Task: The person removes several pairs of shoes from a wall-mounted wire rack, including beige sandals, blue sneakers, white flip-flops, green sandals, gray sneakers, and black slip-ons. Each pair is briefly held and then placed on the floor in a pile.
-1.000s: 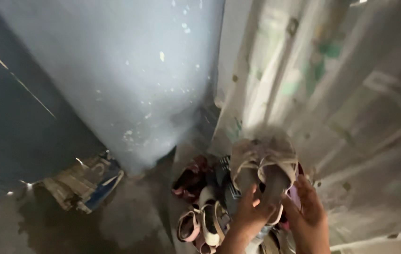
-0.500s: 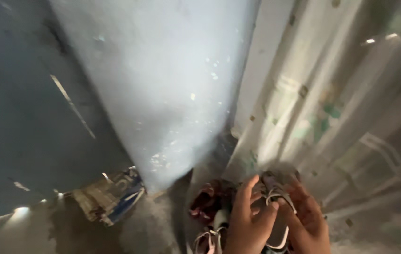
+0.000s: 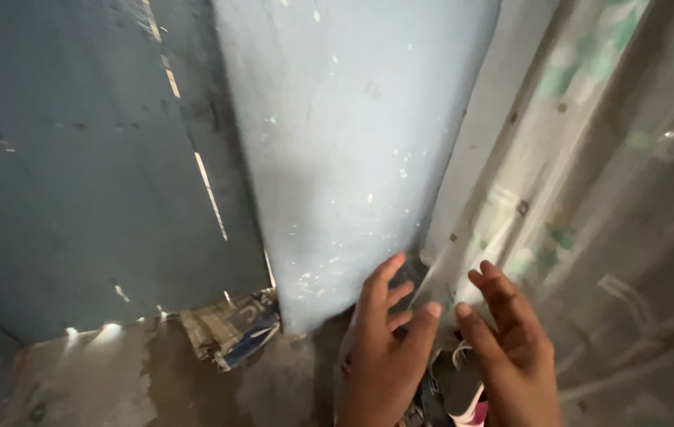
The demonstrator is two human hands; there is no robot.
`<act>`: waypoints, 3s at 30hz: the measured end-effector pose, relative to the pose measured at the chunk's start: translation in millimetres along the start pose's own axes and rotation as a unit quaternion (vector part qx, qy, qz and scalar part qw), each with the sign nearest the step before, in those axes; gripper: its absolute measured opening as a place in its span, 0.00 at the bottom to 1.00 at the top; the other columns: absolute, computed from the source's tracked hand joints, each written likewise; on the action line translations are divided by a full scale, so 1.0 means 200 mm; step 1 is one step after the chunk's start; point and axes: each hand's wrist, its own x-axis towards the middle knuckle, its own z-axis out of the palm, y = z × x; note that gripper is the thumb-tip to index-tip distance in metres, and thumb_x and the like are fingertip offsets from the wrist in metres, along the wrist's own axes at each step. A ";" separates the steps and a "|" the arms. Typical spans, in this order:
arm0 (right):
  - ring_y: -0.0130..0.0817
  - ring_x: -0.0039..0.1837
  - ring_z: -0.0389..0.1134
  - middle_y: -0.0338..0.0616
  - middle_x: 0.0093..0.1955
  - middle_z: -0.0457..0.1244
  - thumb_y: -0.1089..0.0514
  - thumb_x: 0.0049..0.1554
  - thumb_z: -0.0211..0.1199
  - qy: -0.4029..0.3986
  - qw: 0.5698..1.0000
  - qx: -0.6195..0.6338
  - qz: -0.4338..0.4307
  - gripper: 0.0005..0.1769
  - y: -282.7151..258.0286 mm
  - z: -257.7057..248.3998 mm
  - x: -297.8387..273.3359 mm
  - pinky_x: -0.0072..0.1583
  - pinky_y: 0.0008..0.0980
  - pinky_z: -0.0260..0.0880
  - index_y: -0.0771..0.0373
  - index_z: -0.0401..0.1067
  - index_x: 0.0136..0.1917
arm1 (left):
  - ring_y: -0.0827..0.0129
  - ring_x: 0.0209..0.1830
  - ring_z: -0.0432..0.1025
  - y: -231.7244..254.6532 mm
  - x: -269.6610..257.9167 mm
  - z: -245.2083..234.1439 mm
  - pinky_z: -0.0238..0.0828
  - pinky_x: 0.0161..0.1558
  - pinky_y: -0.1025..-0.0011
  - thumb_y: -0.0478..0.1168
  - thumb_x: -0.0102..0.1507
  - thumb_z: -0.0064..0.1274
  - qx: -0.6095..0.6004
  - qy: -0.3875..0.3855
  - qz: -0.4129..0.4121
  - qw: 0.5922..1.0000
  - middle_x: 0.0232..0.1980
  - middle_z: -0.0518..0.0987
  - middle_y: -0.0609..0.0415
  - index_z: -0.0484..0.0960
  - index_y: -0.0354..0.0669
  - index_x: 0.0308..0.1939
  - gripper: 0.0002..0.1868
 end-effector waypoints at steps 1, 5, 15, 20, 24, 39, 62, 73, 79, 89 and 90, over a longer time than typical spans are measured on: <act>0.38 0.72 0.62 0.49 0.76 0.60 0.67 0.53 0.61 -0.003 1.000 0.005 0.003 0.36 -0.04 0.00 -0.02 0.64 0.35 0.64 0.65 0.62 0.76 | 0.60 0.72 0.69 0.05 -0.04 0.00 0.73 0.61 0.62 0.42 0.61 0.56 -0.012 0.013 0.007 1.000 0.72 0.71 0.50 0.65 0.49 0.74 0.36; 0.37 0.74 0.61 0.47 0.75 0.61 0.67 0.53 0.60 -0.008 0.999 0.004 0.032 0.35 -0.22 0.00 -0.16 0.63 0.37 0.64 0.64 0.62 0.75 | 0.62 0.71 0.69 0.21 -0.20 -0.03 0.70 0.62 0.63 0.42 0.60 0.57 -0.073 0.057 -0.057 0.994 0.69 0.72 0.48 0.65 0.52 0.75 0.38; 0.36 0.79 0.57 0.50 0.77 0.59 0.68 0.55 0.58 -0.087 0.993 0.072 -0.017 0.33 -0.61 -0.01 -0.43 0.71 0.40 0.60 0.68 0.61 0.74 | 0.63 0.68 0.69 0.60 -0.58 -0.08 0.72 0.57 0.67 0.39 0.62 0.54 -0.072 0.145 0.101 0.982 0.74 0.68 0.51 0.66 0.40 0.70 0.31; 0.38 0.81 0.57 0.52 0.77 0.59 0.66 0.57 0.59 -0.129 0.990 0.053 -0.036 0.33 -0.75 -0.02 -0.53 0.74 0.39 0.56 0.69 0.61 0.75 | 0.64 0.65 0.72 0.77 -0.75 -0.07 0.74 0.55 0.69 0.38 0.62 0.55 -0.009 0.189 0.133 0.973 0.72 0.71 0.52 0.69 0.42 0.70 0.31; 0.38 0.81 0.57 0.52 0.77 0.60 0.65 0.57 0.60 -0.167 0.984 0.059 -0.028 0.33 -0.87 0.04 -0.62 0.74 0.39 0.57 0.67 0.61 0.75 | 0.62 0.63 0.73 0.87 -0.90 -0.04 0.73 0.56 0.67 0.36 0.62 0.58 0.028 0.216 0.207 0.954 0.69 0.74 0.49 0.71 0.40 0.69 0.30; 0.36 0.82 0.58 0.49 0.77 0.62 0.63 0.60 0.60 -0.247 0.961 0.095 -0.085 0.31 -1.19 0.20 -0.96 0.77 0.36 0.55 0.64 0.63 0.76 | 0.64 0.63 0.73 1.17 -1.27 -0.21 0.73 0.58 0.66 0.38 0.62 0.58 0.136 0.306 0.249 0.909 0.69 0.73 0.50 0.70 0.42 0.69 0.30; 0.35 0.83 0.55 0.47 0.78 0.60 0.65 0.60 0.61 -0.363 0.918 0.110 -0.113 0.33 -1.29 0.87 -1.78 0.75 0.38 0.54 0.66 0.61 0.77 | 0.64 0.64 0.73 1.47 -1.93 -1.07 0.74 0.57 0.66 0.36 0.62 0.59 0.135 0.379 0.271 0.874 0.69 0.73 0.50 0.70 0.41 0.68 0.30; 0.39 0.84 0.53 0.49 0.79 0.58 0.66 0.57 0.61 -0.412 0.897 0.133 -0.091 0.34 -1.29 1.22 -2.14 0.74 0.40 0.56 0.63 0.61 0.77 | 0.65 0.64 0.72 1.56 -2.22 -1.46 0.74 0.57 0.67 0.35 0.62 0.59 0.143 0.422 0.274 0.852 0.70 0.73 0.49 0.70 0.40 0.69 0.30; 0.39 0.83 0.55 0.50 0.79 0.59 0.66 0.58 0.61 -0.440 0.882 0.146 -0.085 0.34 -1.30 1.37 -2.34 0.74 0.39 0.57 0.63 0.62 0.77 | 0.64 0.63 0.72 1.60 -2.37 -1.64 0.75 0.57 0.68 0.34 0.63 0.58 0.152 0.444 0.296 0.832 0.72 0.71 0.49 0.69 0.38 0.69 0.30; 0.40 0.82 0.55 0.51 0.78 0.59 0.66 0.59 0.60 -0.479 0.857 0.175 -0.077 0.33 -1.28 1.59 -2.63 0.73 0.39 0.58 0.64 0.61 0.77 | 0.66 0.63 0.72 1.65 -2.62 -1.89 0.75 0.58 0.68 0.35 0.63 0.58 0.158 0.493 0.276 0.810 0.64 0.75 0.47 0.69 0.40 0.69 0.30; 0.41 0.82 0.55 0.51 0.78 0.60 0.66 0.59 0.60 -0.483 0.853 0.179 -0.079 0.33 -1.27 1.61 -2.64 0.73 0.39 0.57 0.65 0.61 0.77 | 0.66 0.63 0.73 1.65 -2.63 -1.91 0.75 0.58 0.68 0.35 0.63 0.58 0.153 0.496 0.273 0.810 0.63 0.76 0.46 0.69 0.40 0.70 0.31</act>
